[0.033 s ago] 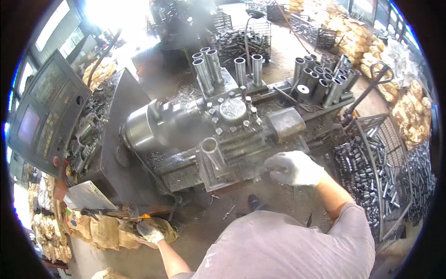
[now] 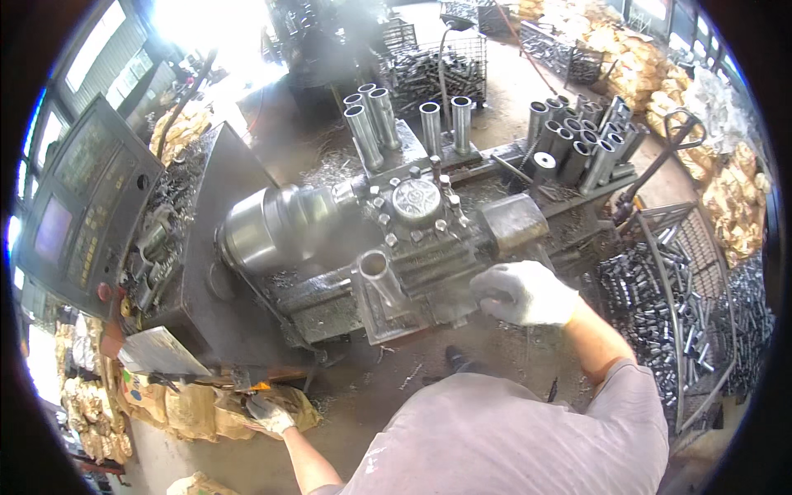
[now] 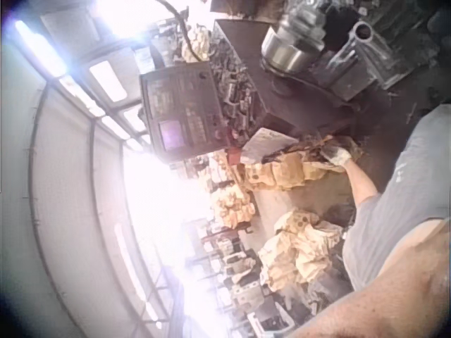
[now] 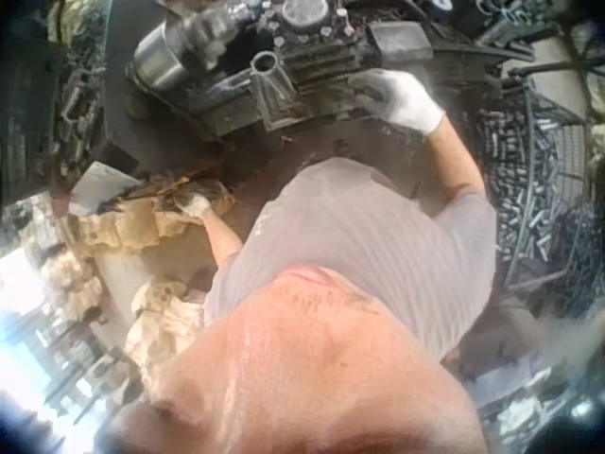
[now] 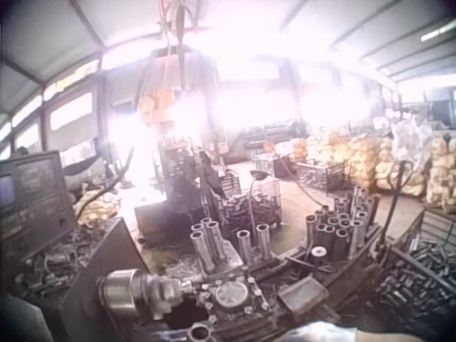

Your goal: The person repeatedly picks metal tubes from a wire basket, places them into a lathe chuck, operates the machine, and removes the processed tubes. The cycle continues throughout the clip.

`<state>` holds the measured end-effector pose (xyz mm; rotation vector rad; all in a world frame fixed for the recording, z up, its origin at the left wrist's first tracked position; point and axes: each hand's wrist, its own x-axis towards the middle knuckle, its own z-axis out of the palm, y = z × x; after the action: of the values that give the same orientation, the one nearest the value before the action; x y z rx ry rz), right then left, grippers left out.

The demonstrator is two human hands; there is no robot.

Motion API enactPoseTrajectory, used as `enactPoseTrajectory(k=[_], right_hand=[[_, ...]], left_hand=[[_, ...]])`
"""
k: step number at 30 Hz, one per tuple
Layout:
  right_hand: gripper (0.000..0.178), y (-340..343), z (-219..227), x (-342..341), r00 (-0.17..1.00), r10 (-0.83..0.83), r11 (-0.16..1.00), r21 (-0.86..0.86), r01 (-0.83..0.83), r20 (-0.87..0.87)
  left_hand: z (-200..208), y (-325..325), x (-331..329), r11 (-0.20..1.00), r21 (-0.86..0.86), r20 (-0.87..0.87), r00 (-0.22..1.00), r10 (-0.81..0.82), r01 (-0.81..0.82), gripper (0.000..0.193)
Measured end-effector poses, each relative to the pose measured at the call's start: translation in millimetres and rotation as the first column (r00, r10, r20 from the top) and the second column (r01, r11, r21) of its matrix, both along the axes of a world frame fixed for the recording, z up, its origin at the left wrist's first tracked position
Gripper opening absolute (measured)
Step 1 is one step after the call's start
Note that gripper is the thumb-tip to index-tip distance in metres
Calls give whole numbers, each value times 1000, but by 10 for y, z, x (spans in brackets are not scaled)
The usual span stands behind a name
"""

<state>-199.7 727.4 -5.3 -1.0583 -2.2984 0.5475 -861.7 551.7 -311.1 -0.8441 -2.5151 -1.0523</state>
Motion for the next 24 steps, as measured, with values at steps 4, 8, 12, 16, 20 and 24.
enactPoseTrajectory(k=[4, 8, 12, 16, 20, 24], right_hand=[[24, 892, 255, 6, 979, 189, 974, 140, -177, -78], [25, 2021, 489, -587, 941, 336, 916, 242, -319, -32], [50, 2903, 625, -1656, 678, 405, 898, -126, -422, 614], [60, 3526, -201, -2273, 402, 645, 759, -484, -435, 650], [53, 3664, -609, -2283, 632, 673, 735, -447, -511, 384], [36, 3459, -249, -1762, 951, 300, 748, -599, -285, -78]], left_hand=[[344, 195, 1, 819, 520, 828, 381, -412, -242, 36], [285, 139, 485, 787, 468, 851, 445, -279, -401, 42], [-513, -408, 1465, 899, 187, 957, 279, -76, -396, 33], [-910, -571, 2032, 998, 69, 937, 344, -67, 6, 26], [-655, -681, 2347, 992, -25, 984, 171, 46, -121, 24], [-927, -810, 2086, 997, -78, 935, 349, 69, 13, 19]])
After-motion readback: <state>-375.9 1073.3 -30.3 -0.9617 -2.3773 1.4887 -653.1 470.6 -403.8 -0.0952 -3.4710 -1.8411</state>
